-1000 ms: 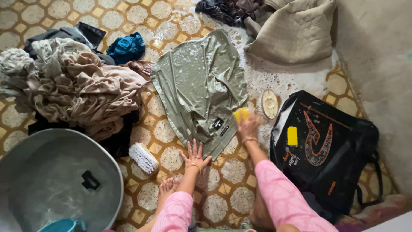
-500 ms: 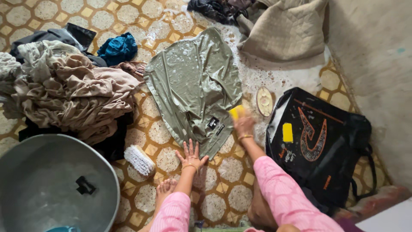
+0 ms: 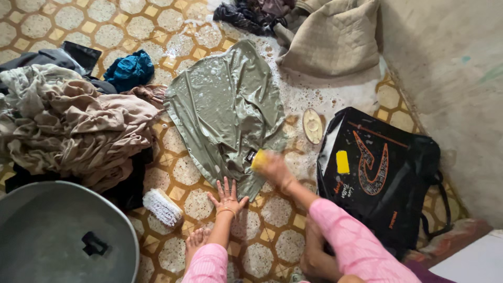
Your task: The person sits on a tiled floor and hand-washes clothes using a metal basin, a blue cup, a yellow bar of soap, and a white brush. They pour water onto a beige cloth, scrub it with the soap and brush, and then move on to a green shirt, repeating the process.
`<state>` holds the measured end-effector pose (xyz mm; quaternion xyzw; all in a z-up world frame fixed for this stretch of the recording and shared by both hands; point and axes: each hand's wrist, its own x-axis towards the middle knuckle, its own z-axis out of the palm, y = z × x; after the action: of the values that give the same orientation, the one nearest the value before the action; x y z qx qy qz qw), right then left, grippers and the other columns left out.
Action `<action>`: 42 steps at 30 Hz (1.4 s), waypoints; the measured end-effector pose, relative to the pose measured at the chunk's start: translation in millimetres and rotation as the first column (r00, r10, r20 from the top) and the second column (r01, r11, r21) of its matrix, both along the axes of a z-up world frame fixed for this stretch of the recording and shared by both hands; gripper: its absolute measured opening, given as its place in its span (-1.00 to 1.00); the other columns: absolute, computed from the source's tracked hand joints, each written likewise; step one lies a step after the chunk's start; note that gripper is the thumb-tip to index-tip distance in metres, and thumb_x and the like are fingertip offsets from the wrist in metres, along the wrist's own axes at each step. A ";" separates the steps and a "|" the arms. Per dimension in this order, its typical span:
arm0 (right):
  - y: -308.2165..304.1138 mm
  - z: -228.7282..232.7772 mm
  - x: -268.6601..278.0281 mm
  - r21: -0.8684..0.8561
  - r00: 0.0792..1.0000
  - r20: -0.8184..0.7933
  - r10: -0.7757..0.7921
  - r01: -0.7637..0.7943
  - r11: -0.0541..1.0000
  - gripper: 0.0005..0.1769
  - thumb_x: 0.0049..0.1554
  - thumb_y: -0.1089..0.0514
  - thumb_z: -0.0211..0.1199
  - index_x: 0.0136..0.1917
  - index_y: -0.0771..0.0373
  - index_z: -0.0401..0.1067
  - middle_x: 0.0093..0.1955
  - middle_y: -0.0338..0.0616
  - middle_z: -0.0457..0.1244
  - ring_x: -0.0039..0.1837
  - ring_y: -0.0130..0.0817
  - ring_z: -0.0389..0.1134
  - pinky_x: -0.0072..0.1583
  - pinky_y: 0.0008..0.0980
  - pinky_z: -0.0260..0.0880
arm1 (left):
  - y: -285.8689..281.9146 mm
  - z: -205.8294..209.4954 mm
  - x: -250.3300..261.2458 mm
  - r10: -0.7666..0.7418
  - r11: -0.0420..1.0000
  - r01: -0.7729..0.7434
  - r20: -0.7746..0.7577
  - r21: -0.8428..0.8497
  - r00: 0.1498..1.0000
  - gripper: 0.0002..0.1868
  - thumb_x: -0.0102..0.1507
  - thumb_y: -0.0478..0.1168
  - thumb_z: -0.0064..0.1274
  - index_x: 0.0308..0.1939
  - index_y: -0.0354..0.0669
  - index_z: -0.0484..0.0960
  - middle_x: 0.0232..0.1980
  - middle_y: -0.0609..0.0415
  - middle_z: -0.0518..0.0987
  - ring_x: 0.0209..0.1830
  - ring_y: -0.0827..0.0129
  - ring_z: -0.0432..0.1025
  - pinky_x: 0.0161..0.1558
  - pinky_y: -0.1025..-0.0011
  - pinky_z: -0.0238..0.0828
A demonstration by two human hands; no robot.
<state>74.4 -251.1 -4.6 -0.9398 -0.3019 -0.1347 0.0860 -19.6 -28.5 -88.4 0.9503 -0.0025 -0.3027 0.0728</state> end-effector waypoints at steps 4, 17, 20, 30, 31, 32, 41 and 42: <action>-13.0 -14.6 -16.0 0.351 0.879 -0.041 0.476 -0.433 0.830 -0.64 0.09 0.09 0.29 0.18 0.08 0.47 0.13 -0.11 0.31 0.10 -0.21 0.34 0.07 -0.20 0.43 | 1.6 -3.7 -1.7 -0.013 1.000 0.012 0.056 0.009 0.998 0.12 0.17 0.58 -0.20 0.66 0.30 -0.25 0.69 0.15 -0.60 0.66 0.04 -0.75 0.35 -0.55 -0.78; -0.9 -37.8 -35.5 -0.066 0.660 -0.301 -0.689 0.706 0.705 -0.37 0.22 -0.24 0.16 0.52 -0.15 0.22 0.41 0.13 0.13 0.39 0.14 0.17 0.29 0.16 0.26 | 0.5 28.4 -1.6 0.041 0.998 -0.032 0.163 -0.054 0.986 0.10 0.13 0.55 -0.11 0.62 0.28 -0.12 0.69 0.16 -0.47 0.66 0.09 -0.64 0.34 -0.57 -0.74; 15.1 -36.2 -84.3 -0.046 0.758 -0.076 -0.648 0.646 0.762 -0.37 0.11 -0.22 0.22 0.42 -0.12 0.29 0.36 0.19 0.14 0.32 0.16 0.19 0.24 0.17 0.27 | 0.1 29.2 -5.9 0.089 0.996 -0.081 0.357 -0.039 0.930 -0.22 0.16 0.27 0.00 0.45 0.26 0.27 0.57 0.17 0.06 0.62 0.19 -0.14 0.40 -0.47 -0.27; 53.9 -43.7 -111.4 0.352 0.846 -0.525 -0.089 0.311 0.883 -0.36 0.01 -0.09 0.44 0.31 0.14 0.42 0.21 0.17 0.29 0.21 0.04 0.31 0.19 -0.05 0.40 | 68.0 39.9 54.6 -0.141 0.981 0.133 0.054 0.141 0.988 -0.87 0.22 -0.13 0.13 -0.15 0.11 0.66 -0.03 0.09 0.61 0.05 0.18 0.53 -0.04 0.12 0.46; 49.4 -46.8 -94.7 0.555 0.906 -0.423 -0.034 0.288 0.780 -0.41 0.01 -0.05 0.46 0.25 0.20 0.45 0.24 0.13 0.34 0.23 0.00 0.34 0.25 -0.07 0.39 | 70.6 42.5 56.4 -0.149 0.985 0.146 0.029 0.092 0.988 -0.86 0.21 -0.15 0.17 -0.15 0.07 0.66 -0.02 0.06 0.63 0.03 0.18 0.55 -0.05 0.16 0.49; 42.4 -49.4 -80.0 0.666 0.839 -0.541 -0.056 0.468 0.580 -0.37 0.03 -0.05 0.47 0.29 0.22 0.42 0.23 0.14 0.35 0.22 -0.02 0.37 0.25 -0.13 0.41 | 66.3 44.0 52.4 -0.128 0.981 0.161 0.264 -0.107 0.956 -0.83 0.30 -0.05 0.15 -0.13 0.00 0.66 -0.02 0.03 0.64 0.03 0.16 0.56 -0.02 0.18 0.51; 35.9 -41.1 -41.5 0.364 0.917 -0.277 -0.288 0.378 0.851 -0.51 0.18 -0.05 0.30 0.36 -0.04 0.36 0.28 0.05 0.24 0.27 0.07 0.32 0.25 -0.02 0.37 | -10.7 25.3 -1.0 -0.006 0.974 0.139 0.594 -0.179 0.805 0.01 0.06 0.28 0.08 0.44 -0.22 0.21 0.53 -0.20 0.16 0.56 -0.10 -0.14 0.47 -0.19 -0.38; 42.6 -37.9 -45.6 0.339 0.989 -0.141 -0.041 0.088 0.937 -0.56 0.22 -0.07 0.28 0.34 -0.09 0.36 0.33 -0.14 0.28 0.35 0.00 0.33 0.34 -0.02 0.37 | -11.5 21.1 -11.6 -0.085 0.972 0.187 0.528 -0.143 0.845 0.00 0.11 0.26 0.06 0.47 -0.26 0.17 0.55 -0.22 0.14 0.59 -0.12 -0.16 0.50 -0.16 -0.39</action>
<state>28.7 -208.5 -42.5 -0.9266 -0.2363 -0.1257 0.2643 -31.3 -40.0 -67.3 0.9827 -0.1182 -0.0385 0.1373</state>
